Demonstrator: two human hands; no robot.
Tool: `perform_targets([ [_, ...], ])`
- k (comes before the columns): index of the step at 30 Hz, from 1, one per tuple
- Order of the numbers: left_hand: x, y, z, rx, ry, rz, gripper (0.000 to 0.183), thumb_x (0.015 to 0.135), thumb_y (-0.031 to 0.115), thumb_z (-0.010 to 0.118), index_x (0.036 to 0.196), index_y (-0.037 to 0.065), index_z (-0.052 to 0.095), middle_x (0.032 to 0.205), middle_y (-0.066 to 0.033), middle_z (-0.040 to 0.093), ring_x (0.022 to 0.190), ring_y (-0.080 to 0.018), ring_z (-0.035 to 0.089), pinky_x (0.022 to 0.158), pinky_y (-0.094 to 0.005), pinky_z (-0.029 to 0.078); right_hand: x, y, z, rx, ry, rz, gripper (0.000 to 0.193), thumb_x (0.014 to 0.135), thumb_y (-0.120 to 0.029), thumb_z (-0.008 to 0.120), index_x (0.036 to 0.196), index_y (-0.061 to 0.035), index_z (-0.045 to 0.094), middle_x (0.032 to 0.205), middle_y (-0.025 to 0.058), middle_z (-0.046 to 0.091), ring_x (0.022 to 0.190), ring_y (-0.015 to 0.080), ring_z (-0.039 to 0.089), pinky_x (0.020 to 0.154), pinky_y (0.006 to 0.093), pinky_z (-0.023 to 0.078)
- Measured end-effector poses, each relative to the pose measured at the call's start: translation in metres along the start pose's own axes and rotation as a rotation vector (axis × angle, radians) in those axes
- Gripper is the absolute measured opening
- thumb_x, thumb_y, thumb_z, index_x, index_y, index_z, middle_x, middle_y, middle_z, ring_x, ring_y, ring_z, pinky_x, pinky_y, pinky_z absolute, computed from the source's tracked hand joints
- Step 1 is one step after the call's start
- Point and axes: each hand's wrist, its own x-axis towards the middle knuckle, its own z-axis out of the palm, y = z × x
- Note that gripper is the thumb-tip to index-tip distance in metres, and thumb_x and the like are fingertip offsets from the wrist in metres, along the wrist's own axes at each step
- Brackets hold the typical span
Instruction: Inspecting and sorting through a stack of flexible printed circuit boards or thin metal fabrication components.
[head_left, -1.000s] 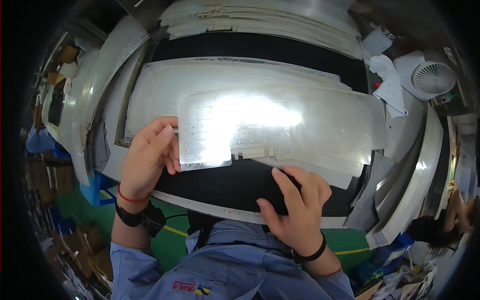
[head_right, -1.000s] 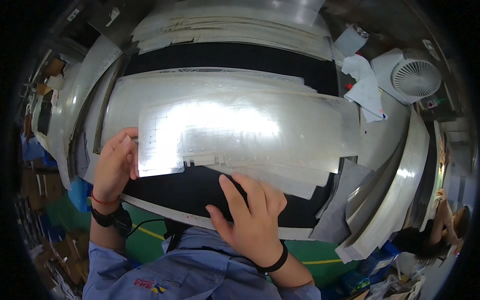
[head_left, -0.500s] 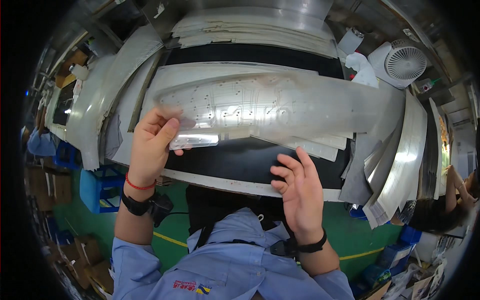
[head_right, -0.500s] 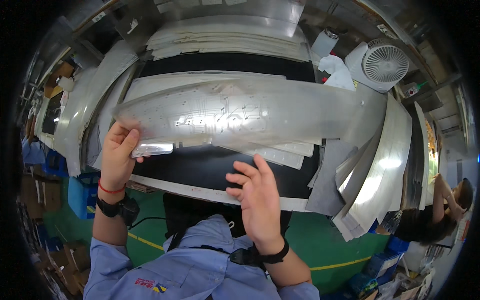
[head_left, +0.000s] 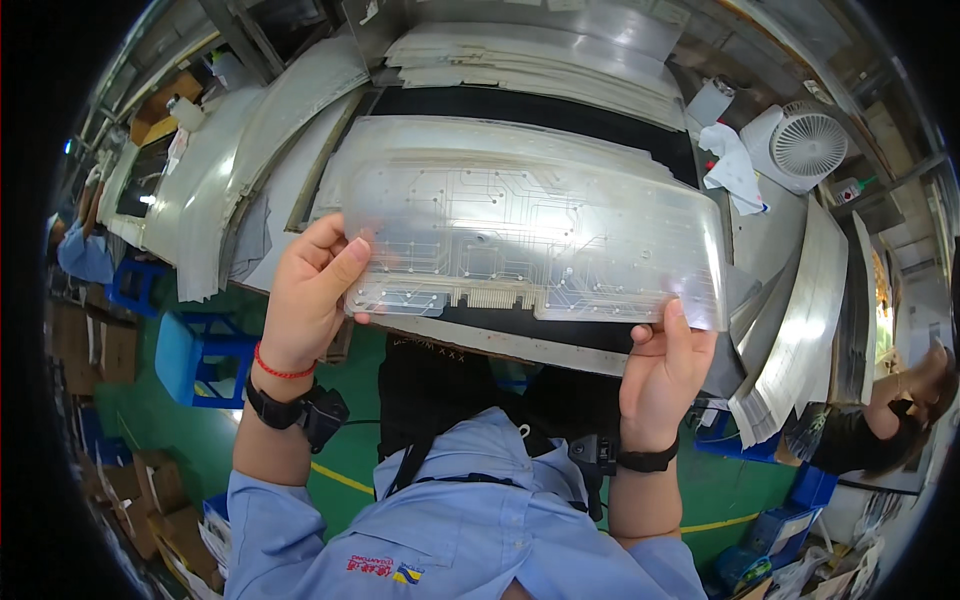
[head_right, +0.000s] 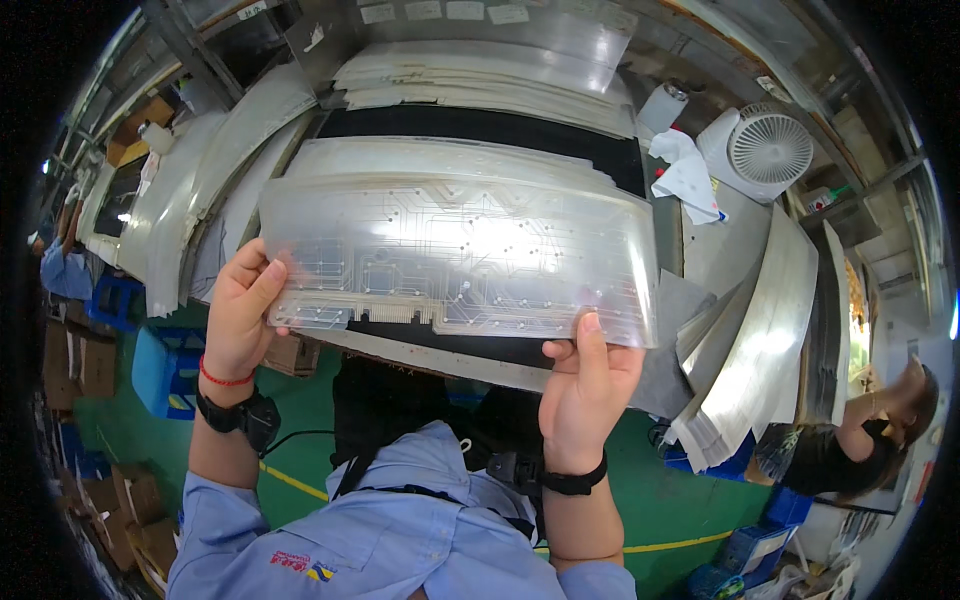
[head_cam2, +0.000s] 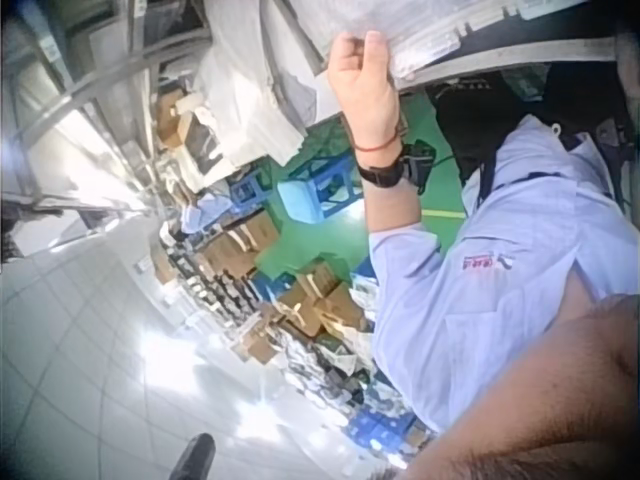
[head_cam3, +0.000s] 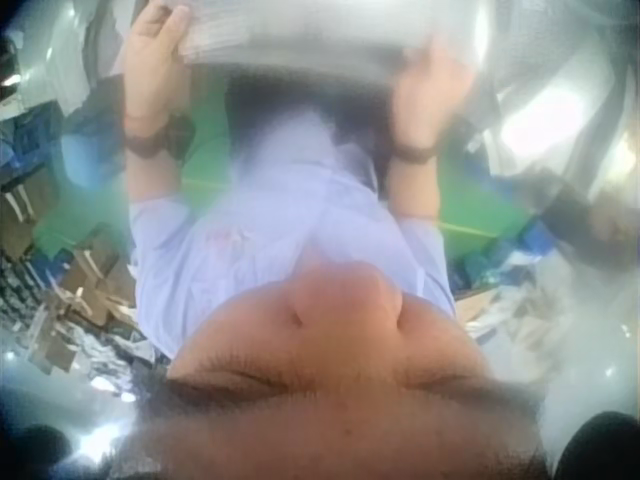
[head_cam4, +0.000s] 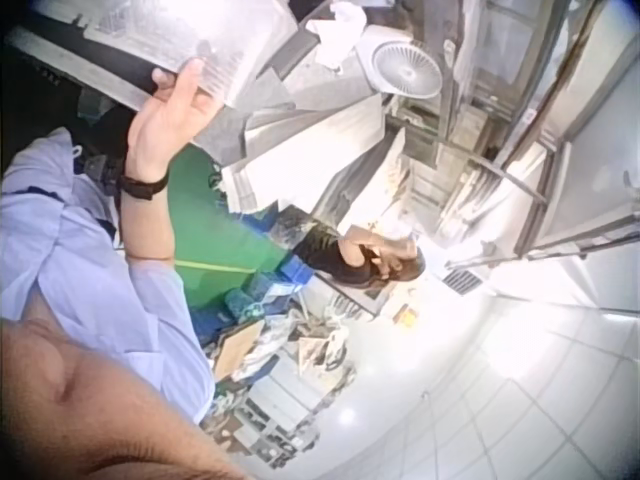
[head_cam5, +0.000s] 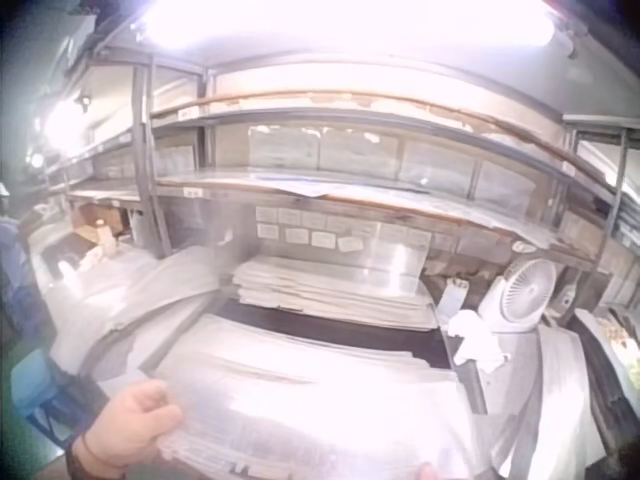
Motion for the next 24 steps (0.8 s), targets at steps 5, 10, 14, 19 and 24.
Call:
perform_targets([
  [5,-0.002,0.000,-0.001,0.017,0.012,-0.006,0.024,0.100,0.016,0.052,0.116,-0.001,0.054,0.091,-0.0068,0.065,0.060,-0.0061,0.058,0.046,-0.0176,0.043,-0.010,-0.005,0.008,-0.031,0.044,-0.044,0.033,0.095,-0.006,0.057,0.127,-0.0047,0.048,0.107,0.0053,0.062,0.086,0.0100,0.060,0.060,0.0222,0.049],
  [10,0.006,0.001,0.014,0.098,0.032,-0.011,0.027,0.096,0.010,0.052,0.121,-0.001,0.053,0.096,-0.0063,0.067,0.067,-0.0085,0.062,0.051,-0.0205,0.048,-0.015,-0.018,-0.001,-0.061,0.088,-0.084,0.043,0.094,-0.003,0.057,0.134,-0.0002,0.042,0.105,0.0093,0.063,0.082,0.0133,0.063,0.061,0.0251,0.055],
  [14,-0.005,-0.016,0.022,0.132,0.042,0.009,0.036,0.093,0.008,0.051,0.127,0.000,0.049,0.097,-0.0050,0.066,0.069,-0.0078,0.061,0.052,-0.0195,0.047,-0.030,-0.028,-0.021,-0.097,0.039,-0.013,0.047,0.093,-0.002,0.058,0.137,0.0023,0.041,0.103,0.0096,0.063,0.083,0.0135,0.063,0.065,0.0267,0.056],
  [19,-0.005,-0.033,0.052,0.190,-0.177,-0.174,0.030,0.092,0.006,0.052,0.121,0.000,0.049,0.095,-0.0060,0.066,0.067,-0.0066,0.058,0.053,-0.0176,0.044,-0.067,-0.057,-0.065,-0.187,0.046,-0.027,0.050,0.091,0.001,0.059,0.136,0.0049,0.040,0.107,0.0126,0.063,0.083,0.0162,0.062,0.071,0.0296,0.054],
  [24,0.009,-0.044,0.134,-0.022,-0.272,-0.157,0.032,0.092,0.004,0.056,0.123,0.001,0.047,0.106,-0.0109,0.064,0.093,-0.0151,0.063,0.083,-0.0294,0.051,-0.050,-0.146,-0.110,-0.290,-0.074,-0.172,0.063,0.091,0.003,0.059,0.146,0.0022,0.029,0.122,0.0116,0.056,0.102,0.0154,0.057,0.087,0.0302,0.048],
])
